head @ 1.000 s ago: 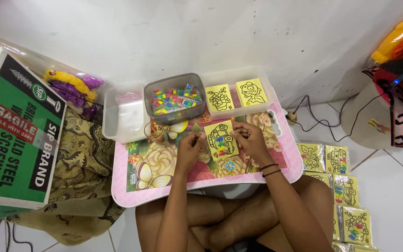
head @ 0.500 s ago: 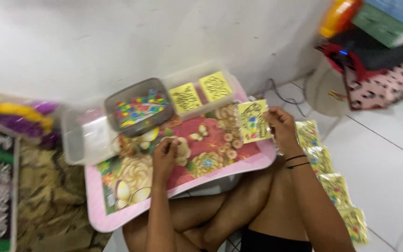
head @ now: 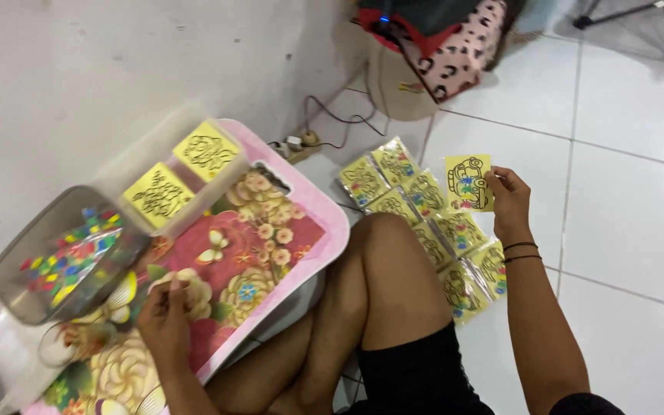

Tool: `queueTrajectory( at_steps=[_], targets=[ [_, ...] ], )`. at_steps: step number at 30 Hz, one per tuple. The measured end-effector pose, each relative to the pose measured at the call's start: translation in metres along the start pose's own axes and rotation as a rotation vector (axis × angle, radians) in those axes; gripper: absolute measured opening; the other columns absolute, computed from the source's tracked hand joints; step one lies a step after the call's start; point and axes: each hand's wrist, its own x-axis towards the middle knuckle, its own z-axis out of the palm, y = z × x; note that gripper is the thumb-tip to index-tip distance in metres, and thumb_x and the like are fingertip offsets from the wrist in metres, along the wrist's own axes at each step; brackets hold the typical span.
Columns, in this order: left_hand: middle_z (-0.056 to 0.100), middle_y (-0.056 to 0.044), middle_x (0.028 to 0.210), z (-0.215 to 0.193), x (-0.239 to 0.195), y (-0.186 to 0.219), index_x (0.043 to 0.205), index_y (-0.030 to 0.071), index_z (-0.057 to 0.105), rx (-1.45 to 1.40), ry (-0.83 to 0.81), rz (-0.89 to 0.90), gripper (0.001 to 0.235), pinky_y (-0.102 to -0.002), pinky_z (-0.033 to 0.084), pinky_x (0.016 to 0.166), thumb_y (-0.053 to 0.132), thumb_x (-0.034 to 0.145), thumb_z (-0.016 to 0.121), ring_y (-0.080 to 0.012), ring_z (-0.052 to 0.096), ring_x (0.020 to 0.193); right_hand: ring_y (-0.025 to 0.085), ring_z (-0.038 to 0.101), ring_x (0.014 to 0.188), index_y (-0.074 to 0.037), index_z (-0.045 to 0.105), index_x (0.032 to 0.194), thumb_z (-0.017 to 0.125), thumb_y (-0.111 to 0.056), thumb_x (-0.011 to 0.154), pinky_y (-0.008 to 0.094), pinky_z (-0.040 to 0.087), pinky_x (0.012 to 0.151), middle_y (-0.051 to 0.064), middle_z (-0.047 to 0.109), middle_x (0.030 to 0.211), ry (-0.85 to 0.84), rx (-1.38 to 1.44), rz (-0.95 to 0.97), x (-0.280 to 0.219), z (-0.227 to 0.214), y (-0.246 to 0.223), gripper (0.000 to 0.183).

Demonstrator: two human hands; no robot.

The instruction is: The person sits on the floor and assembles small puzzle kits by placing colorful plastic pieces onto yellow paper templates with printed outlines. They pick up templates, place them on a tray, insert pieces into the designated spots, and then place the completed kits into clear plastic bags.

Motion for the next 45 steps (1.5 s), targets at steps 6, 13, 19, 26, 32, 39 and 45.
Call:
queueTrajectory(
  at_steps=[6,13,19,26,32,39,45],
  targets=[
    [0.058,-0.005,0.081,0.0,-0.001,-0.005,0.109,-0.001,0.069,0.027,-0.011,0.021,0.02,-0.023,0.041,0.066,0.015,0.113,0.057,-0.0118,0.049,0.071,0.005,0.05,0.073,-0.012,0.065,0.116,0.06,-0.011,0.1,0.018,0.041,0.061,-0.001,0.063,0.095,0.224,0.072,0.208,-0.025,-0.038,0.035,0.016],
    [0.055,-0.004,0.077,0.0,-0.001,-0.017,0.109,-0.002,0.067,-0.035,-0.02,0.003,0.02,-0.021,0.039,0.065,0.015,0.115,0.057,-0.0098,0.048,0.069,0.011,0.056,0.083,-0.01,0.064,0.109,0.061,-0.01,0.099,0.022,0.047,0.07,0.002,0.063,0.098,0.23,0.119,0.27,-0.037,-0.037,0.076,0.011],
    [0.057,-0.006,0.078,-0.001,0.0,-0.022,0.109,-0.002,0.068,0.069,0.004,0.009,0.022,-0.023,0.04,0.064,0.016,0.116,0.057,-0.012,0.049,0.069,0.012,0.058,0.086,-0.008,0.065,0.107,0.061,-0.009,0.099,0.023,0.05,0.075,0.005,0.064,0.1,0.207,0.134,0.237,-0.023,-0.021,0.081,0.009],
    [0.059,-0.007,0.079,0.0,-0.002,-0.019,0.106,-0.003,0.067,0.111,0.028,0.013,0.022,-0.024,0.042,0.064,0.014,0.116,0.059,-0.0124,0.051,0.069,0.012,0.058,0.089,-0.009,0.065,0.108,0.064,-0.011,0.099,0.025,0.049,0.079,0.006,0.065,0.101,0.176,0.026,0.156,-0.002,-0.006,0.081,0.009],
    [0.061,-0.008,0.083,-0.002,0.0,-0.031,0.11,-0.004,0.066,0.118,0.03,0.024,0.02,-0.024,0.044,0.067,0.013,0.117,0.059,-0.0124,0.052,0.071,0.01,0.054,0.079,-0.008,0.065,0.105,0.065,-0.009,0.1,0.023,0.046,0.071,0.002,0.062,0.089,0.17,-0.047,0.065,0.009,-0.001,0.092,0.005],
    [0.061,-0.008,0.083,-0.002,-0.001,-0.031,0.108,-0.005,0.066,0.142,0.035,0.049,0.021,-0.023,0.043,0.067,0.013,0.118,0.06,-0.0119,0.052,0.071,0.009,0.049,0.055,-0.011,0.071,0.097,0.066,-0.013,0.099,0.023,0.041,0.051,0.002,0.069,0.076,-0.085,-0.521,-0.094,-0.019,0.01,0.119,0.005],
    [0.061,-0.009,0.084,-0.001,-0.002,-0.028,0.105,-0.004,0.062,0.103,0.016,0.025,0.023,-0.024,0.047,0.069,0.012,0.12,0.057,-0.0125,0.053,0.071,0.03,0.06,0.082,-0.007,0.073,0.092,0.068,-0.019,0.087,0.042,0.05,0.078,0.008,0.073,0.084,-0.054,-0.908,-0.264,-0.067,0.026,0.117,0.014]
  ],
)
